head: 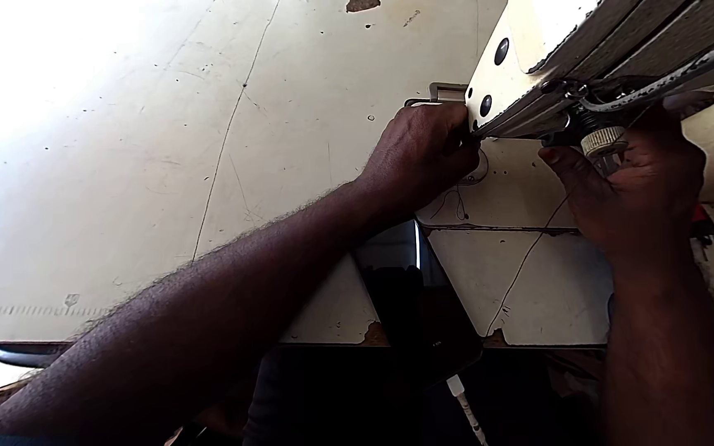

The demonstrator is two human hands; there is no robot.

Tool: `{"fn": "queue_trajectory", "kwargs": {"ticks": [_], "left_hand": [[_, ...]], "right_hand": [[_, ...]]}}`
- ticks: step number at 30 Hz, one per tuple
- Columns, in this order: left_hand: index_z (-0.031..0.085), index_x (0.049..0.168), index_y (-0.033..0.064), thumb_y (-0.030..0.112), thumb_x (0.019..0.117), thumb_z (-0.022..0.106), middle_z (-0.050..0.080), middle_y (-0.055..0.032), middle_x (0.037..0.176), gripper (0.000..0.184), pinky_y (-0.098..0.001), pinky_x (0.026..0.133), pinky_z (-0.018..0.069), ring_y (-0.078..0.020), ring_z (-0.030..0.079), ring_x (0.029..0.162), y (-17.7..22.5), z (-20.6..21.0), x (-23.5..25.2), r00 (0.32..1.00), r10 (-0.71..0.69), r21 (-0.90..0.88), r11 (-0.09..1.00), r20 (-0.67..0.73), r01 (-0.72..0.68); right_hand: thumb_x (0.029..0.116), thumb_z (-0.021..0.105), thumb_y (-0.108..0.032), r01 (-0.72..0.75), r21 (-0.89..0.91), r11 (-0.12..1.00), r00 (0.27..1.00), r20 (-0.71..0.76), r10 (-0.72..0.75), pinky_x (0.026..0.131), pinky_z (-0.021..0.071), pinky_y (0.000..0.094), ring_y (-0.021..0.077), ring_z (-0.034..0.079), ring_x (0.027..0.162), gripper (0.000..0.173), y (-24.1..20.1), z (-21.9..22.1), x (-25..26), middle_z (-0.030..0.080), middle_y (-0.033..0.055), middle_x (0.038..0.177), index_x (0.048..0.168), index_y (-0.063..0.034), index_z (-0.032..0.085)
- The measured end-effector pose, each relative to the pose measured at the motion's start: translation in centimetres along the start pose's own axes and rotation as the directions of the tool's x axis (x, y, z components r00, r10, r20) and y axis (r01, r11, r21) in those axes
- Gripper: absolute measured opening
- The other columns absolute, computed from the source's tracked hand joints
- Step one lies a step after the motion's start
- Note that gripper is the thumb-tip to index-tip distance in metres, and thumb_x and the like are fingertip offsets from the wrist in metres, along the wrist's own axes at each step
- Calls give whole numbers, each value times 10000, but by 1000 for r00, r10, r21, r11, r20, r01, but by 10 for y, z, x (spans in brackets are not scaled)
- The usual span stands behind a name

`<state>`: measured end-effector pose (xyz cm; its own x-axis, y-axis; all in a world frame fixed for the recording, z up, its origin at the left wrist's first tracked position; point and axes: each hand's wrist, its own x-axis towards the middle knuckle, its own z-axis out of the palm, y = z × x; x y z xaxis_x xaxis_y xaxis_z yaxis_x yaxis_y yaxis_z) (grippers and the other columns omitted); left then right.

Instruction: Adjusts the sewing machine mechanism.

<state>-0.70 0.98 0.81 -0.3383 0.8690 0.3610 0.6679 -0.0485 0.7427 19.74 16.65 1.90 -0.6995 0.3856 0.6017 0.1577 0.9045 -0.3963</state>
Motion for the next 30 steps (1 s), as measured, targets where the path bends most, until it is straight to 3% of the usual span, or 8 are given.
{"fn": "queue_trajectory", "kwargs": {"ticks": [7,15,22,30], "left_hand": [[692,917,93,170,976,698,665,46,733,97,-244,611,552,-30,629,645,-2,1,0,999,33,-58,998,12,-32],[678,881,131,230,959,714,654,61,713,131,-255,578,519,-24,607,617,3,1,-2,1000,-6,51,999,-19,7],[688,900,138,226,960,720,677,72,726,111,-239,582,536,-8,627,625,6,0,-2,999,-33,33,999,-16,33],[653,855,133,235,962,713,629,59,681,160,-263,561,500,-32,587,592,0,0,-1,1000,-1,33,999,-10,1]], "right_hand": [[983,706,-338,-19,46,999,1000,19,18,972,442,379,199,592,1096,289,0,-2,-1,684,100,1099,1135,-93,725],[985,690,-341,-55,43,998,998,14,54,949,449,421,234,589,1080,232,0,0,-1,698,43,1083,1108,-151,742],[1004,668,-342,-10,4,1000,1000,-8,10,929,445,424,256,592,1049,240,1,3,-1,707,61,1053,1089,-137,759],[1073,517,-404,41,-150,988,996,88,-28,865,385,510,325,570,982,357,-1,1,0,671,94,925,1084,-133,749]]}}
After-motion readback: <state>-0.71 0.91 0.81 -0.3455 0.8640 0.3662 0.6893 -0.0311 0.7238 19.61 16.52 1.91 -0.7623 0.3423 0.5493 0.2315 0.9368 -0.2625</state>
